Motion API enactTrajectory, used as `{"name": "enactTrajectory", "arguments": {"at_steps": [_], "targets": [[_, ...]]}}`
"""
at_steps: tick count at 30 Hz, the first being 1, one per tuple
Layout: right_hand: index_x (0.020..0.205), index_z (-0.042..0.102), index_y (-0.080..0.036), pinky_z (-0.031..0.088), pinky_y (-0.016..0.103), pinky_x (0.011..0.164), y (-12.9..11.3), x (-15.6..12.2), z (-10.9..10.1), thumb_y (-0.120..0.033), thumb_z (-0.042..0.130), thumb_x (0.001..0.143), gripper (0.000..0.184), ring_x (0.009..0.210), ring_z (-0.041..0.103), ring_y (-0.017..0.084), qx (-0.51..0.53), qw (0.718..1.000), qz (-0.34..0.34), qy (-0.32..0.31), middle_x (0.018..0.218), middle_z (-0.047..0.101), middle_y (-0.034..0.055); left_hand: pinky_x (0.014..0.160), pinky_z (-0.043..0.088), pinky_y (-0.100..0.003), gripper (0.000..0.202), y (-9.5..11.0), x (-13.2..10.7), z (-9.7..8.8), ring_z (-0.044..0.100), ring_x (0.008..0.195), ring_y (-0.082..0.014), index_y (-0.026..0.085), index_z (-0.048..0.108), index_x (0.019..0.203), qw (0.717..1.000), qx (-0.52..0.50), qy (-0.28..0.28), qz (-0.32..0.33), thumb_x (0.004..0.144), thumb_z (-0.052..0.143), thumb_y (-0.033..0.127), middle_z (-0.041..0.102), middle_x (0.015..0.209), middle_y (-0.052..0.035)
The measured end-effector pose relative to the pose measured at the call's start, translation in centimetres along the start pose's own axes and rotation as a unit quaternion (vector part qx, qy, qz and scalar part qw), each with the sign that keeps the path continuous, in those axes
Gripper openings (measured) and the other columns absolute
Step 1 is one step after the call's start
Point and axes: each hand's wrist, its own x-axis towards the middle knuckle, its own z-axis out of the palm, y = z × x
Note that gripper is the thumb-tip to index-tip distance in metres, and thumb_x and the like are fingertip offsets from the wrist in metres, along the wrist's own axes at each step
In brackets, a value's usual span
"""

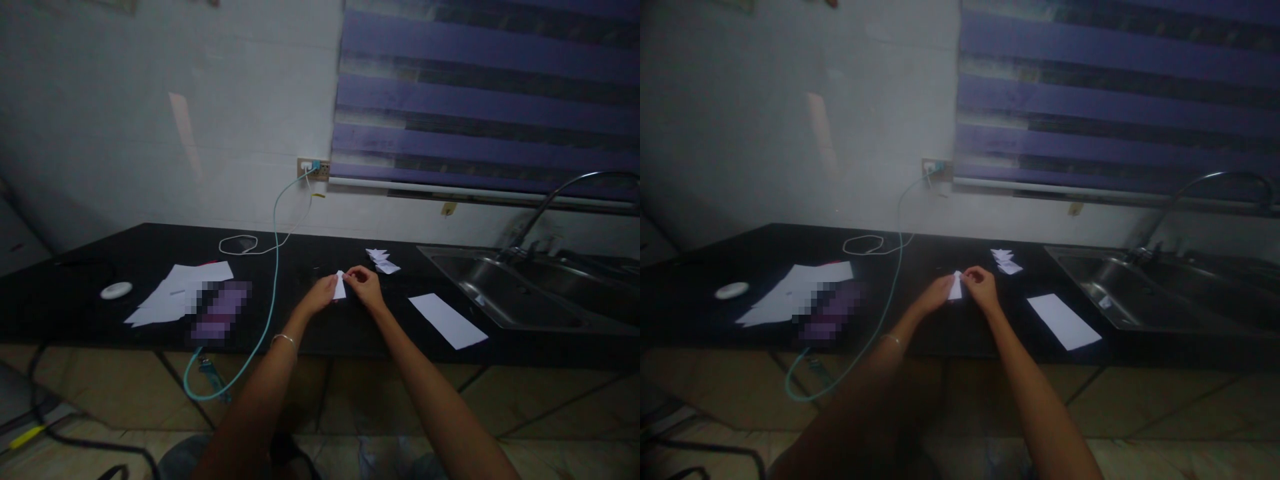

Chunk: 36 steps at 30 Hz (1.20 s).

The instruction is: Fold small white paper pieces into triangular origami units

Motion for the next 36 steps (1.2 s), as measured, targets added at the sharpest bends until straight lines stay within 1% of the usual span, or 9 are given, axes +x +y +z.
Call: {"name": "enactTrajectory", "arguments": {"at_steps": [9,12,15,18,20,23,28,32,36], "targets": [[0.078,0.075,-0.015,0.045,0.032,0.067,0.3,-0.1,0.2,-0.039,0.073,0.067,0.026,0.067,0.060,0.019,0.009,0.999,0.035,-0.032,0.076,0.071,0.0072,0.068,0.041,-0.028,0.044,-0.4,0.2,0.0,0.055,0.073,-0.0171,0.010,0.063,0.098,0.994,0.098,0.016,0.039,0.097,0.034,0.043,0.064,0.085,-0.0073],[0.076,0.075,-0.016,0.044,0.030,0.063,0.4,-0.1,0.1,-0.041,0.073,0.067,0.027,0.066,0.060,0.019,0.021,0.996,0.054,-0.064,0.074,0.071,0.0060,0.071,0.041,-0.028,0.042,-0.4,0.1,0.0,0.056,0.078,-0.0181,0.011,0.064,0.100,0.993,0.106,0.015,0.059,0.096,0.036,0.042,0.065,0.089,-0.0083],[0.072,0.074,-0.016,0.040,0.027,0.057,0.6,0.1,-0.1,-0.042,0.074,0.066,0.026,0.061,0.056,0.016,0.034,0.996,0.058,-0.065,0.067,0.068,0.0033,0.071,0.041,-0.028,0.044,-0.1,0.0,0.0,0.056,0.078,-0.0179,0.011,0.064,0.104,0.998,0.054,0.005,0.045,0.095,0.039,0.046,0.066,0.091,-0.0079],[0.070,0.073,-0.017,0.038,0.025,0.055,0.8,0.2,-0.2,-0.043,0.074,0.067,0.027,0.058,0.053,0.014,0.052,0.995,0.055,-0.061,0.065,0.066,0.0014,0.065,0.039,-0.027,0.051,0.4,0.0,-0.2,0.052,0.069,-0.0160,0.009,0.065,0.098,0.999,-0.023,-0.012,-0.021,0.092,0.041,0.054,0.064,0.079,-0.0057],[0.072,0.074,-0.017,0.038,0.025,0.054,1.1,0.3,-0.2,-0.045,0.073,0.068,0.028,0.057,0.053,0.013,0.068,0.994,0.063,-0.061,0.066,0.066,0.0011,0.064,0.037,-0.026,0.050,0.6,0.1,-0.4,0.051,0.067,-0.0151,0.009,0.066,0.092,0.996,-0.074,-0.017,-0.039,0.088,0.047,0.055,0.063,0.075,-0.0042],[0.078,0.076,-0.018,0.039,0.026,0.054,1.4,0.3,0.0,-0.047,0.075,0.066,0.032,0.057,0.054,0.013,0.094,0.990,0.093,-0.055,0.070,0.068,0.0021,0.062,0.036,-0.025,0.042,0.7,0.1,-0.6,0.049,0.065,-0.0136,0.011,0.065,0.087,0.991,-0.129,-0.016,-0.022,0.084,0.056,0.051,0.061,0.071,-0.0020],[0.084,0.077,-0.016,0.042,0.028,0.056,1.4,0.2,0.3,-0.046,0.078,0.062,0.037,0.059,0.056,0.015,0.098,0.987,0.123,-0.021,0.073,0.071,0.0055,0.054,0.030,-0.022,0.032,0.9,-0.3,-0.8,0.040,0.055,-0.0096,0.012,0.061,0.071,0.988,-0.150,-0.032,-0.003,0.078,0.059,0.043,0.052,0.061,0.0013],[0.081,0.077,-0.016,0.042,0.028,0.056,0.8,0.1,0.3,-0.045,0.079,0.061,0.036,0.059,0.056,0.015,0.087,0.989,0.116,-0.029,0.073,0.072,0.0064,0.058,0.037,-0.024,0.024,1.8,-0.6,-0.7,0.047,0.057,-0.0109,0.011,0.064,0.076,0.982,-0.172,-0.079,0.010,0.067,0.065,0.034,0.058,0.065,-0.0003],[0.078,0.075,-0.015,0.039,0.027,0.051,0.7,0.1,0.2,-0.047,0.078,0.061,0.036,0.055,0.054,0.015,0.078,0.990,0.113,-0.035,0.066,0.069,0.0049,0.058,0.040,-0.025,0.025,2.2,-0.8,-0.8,0.052,0.054,-0.0123,0.010,0.066,0.076,0.979,-0.182,-0.092,0.007,0.068,0.062,0.033,0.061,0.062,-0.0017]]}}
